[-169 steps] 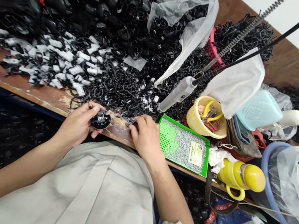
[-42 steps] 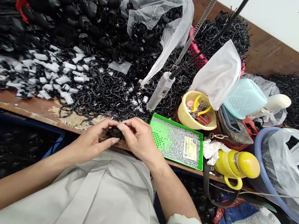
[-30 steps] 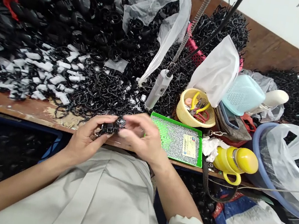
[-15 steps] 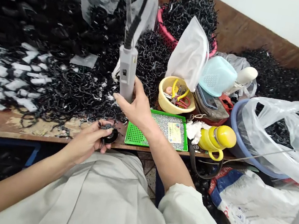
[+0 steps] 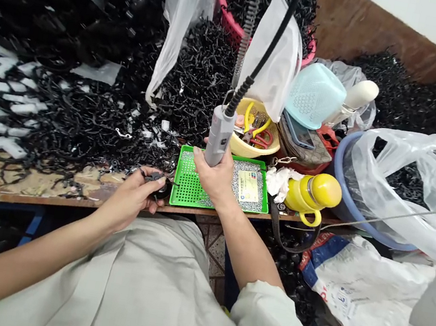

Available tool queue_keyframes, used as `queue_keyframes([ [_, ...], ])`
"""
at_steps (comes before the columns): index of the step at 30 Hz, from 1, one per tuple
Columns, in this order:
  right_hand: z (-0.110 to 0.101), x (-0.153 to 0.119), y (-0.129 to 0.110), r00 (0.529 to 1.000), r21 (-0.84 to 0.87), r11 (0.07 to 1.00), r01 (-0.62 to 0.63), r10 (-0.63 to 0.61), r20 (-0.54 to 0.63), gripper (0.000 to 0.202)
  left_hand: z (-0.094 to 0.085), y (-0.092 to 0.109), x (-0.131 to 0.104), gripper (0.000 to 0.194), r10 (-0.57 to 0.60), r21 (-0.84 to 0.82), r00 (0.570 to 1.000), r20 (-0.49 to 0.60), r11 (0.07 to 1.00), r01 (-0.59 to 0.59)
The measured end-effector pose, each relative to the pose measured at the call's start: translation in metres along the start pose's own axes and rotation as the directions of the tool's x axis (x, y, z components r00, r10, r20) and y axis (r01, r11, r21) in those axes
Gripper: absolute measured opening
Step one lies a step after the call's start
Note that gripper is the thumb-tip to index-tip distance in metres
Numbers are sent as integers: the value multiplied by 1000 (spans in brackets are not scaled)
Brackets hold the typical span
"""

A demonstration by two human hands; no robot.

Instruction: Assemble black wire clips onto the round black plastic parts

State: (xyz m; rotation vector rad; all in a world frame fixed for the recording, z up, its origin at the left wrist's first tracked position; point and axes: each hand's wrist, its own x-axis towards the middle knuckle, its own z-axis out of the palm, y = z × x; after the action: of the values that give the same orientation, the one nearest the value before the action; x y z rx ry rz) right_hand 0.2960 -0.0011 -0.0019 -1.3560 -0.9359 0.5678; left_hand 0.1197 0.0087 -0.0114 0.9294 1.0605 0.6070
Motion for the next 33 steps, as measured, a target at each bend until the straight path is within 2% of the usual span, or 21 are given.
queue_keyframes([
  [9, -2, -6, 6, 997, 54, 997, 58, -55, -55, 37, -3, -2, 0, 36, 6, 39, 1000, 23, 999, -7],
  [12, -1, -8, -5, 989, 104, 989, 109, -98, -108, 36, -3, -2, -1, 36, -2, 33, 999, 33, 999, 1],
  [15, 7, -15, -23, 980, 234, 958, 167, -135, -144, 34, -4, -1, -3, 36, -3, 3, 999, 35, 1000, 3],
  [19, 28, -31, -44, 995, 436, 895, 99, -94, -35, 35, -4, -3, -3, 37, 13, -30, 999, 36, 999, -12],
  [22, 42, -37, -50, 998, 507, 861, 34, -59, 32, 37, -4, -4, -3, 37, 13, -27, 999, 44, 1000, -12],
  [29, 52, -37, -41, 997, 446, 895, -14, -23, 78, 34, -5, -5, -3, 40, -1, -62, 999, 40, 998, 3],
  [33, 57, -47, -33, 991, 357, 931, -69, 23, 133, 29, -7, -6, -3, 42, 39, -68, 998, 51, 997, -35],
])
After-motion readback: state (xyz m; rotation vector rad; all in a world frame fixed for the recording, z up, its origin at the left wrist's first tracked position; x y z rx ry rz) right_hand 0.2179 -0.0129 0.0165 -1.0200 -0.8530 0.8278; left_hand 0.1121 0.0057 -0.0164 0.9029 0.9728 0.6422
